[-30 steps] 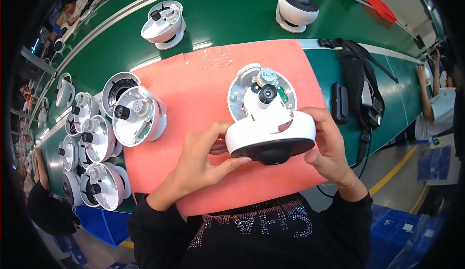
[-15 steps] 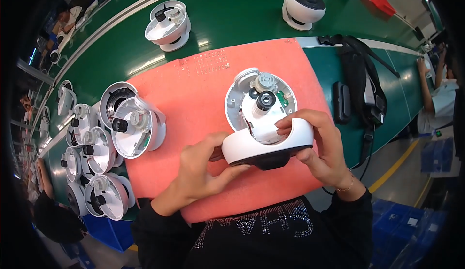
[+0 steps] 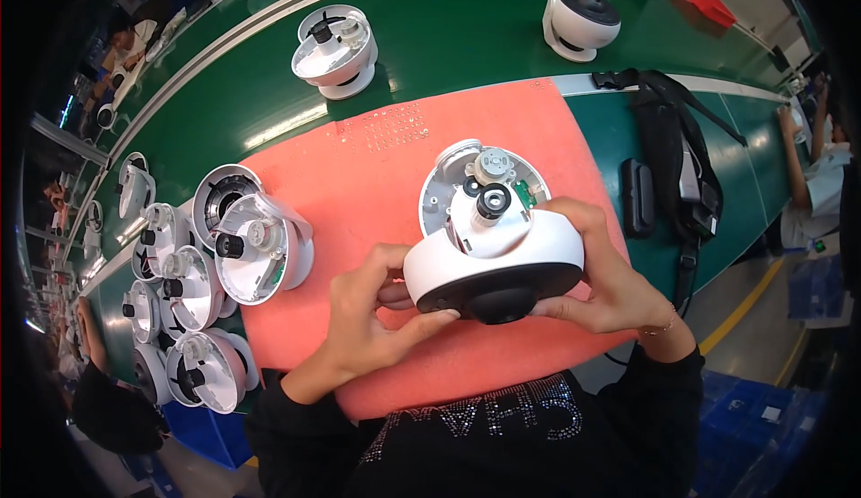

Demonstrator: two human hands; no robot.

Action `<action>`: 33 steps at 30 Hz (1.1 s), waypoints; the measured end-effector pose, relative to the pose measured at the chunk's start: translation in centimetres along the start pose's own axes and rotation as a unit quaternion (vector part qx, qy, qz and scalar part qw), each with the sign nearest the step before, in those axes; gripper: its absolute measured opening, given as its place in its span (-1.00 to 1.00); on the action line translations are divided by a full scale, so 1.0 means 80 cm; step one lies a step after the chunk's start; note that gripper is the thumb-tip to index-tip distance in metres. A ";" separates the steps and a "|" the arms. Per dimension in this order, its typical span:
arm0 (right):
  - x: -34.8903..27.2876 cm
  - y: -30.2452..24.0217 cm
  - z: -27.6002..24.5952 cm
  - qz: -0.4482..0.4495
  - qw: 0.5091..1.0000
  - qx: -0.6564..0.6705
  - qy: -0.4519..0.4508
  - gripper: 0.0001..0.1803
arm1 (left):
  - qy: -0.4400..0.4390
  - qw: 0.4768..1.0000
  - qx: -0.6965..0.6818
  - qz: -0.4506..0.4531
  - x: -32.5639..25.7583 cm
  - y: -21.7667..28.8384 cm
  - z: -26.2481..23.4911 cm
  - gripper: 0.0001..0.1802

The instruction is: Assembling security camera components on a factory production line.

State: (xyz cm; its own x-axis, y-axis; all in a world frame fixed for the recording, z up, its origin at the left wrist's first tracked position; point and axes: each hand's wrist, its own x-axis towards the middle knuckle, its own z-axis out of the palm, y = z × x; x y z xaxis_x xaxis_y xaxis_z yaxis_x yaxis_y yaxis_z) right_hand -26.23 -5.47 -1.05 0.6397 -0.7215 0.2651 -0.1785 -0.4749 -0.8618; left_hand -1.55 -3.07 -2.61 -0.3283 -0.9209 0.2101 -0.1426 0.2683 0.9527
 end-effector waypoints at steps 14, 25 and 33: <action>0.009 -0.009 0.010 0.097 0.974 0.187 0.081 -0.13 | 0.051 0.990 -0.111 -0.074 0.014 0.012 0.005 -0.60; 0.043 -0.001 -0.022 0.231 0.855 0.456 0.081 -0.41 | -0.010 0.949 -0.108 -0.297 0.074 0.039 -0.019 -0.38; 0.027 -0.009 -0.017 0.142 0.948 0.282 0.038 -0.20 | -0.006 0.975 -0.070 -0.209 0.048 0.034 -0.013 -0.64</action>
State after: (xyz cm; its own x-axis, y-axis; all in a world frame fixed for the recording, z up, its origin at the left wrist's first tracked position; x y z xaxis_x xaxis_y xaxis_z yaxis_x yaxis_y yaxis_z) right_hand -25.74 -7.36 0.74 0.5661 -0.8244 0.0002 0.1074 0.0736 -0.9915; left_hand -2.21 -6.21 0.99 -0.2797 -0.9380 -0.2047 -0.1372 -0.1719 0.9755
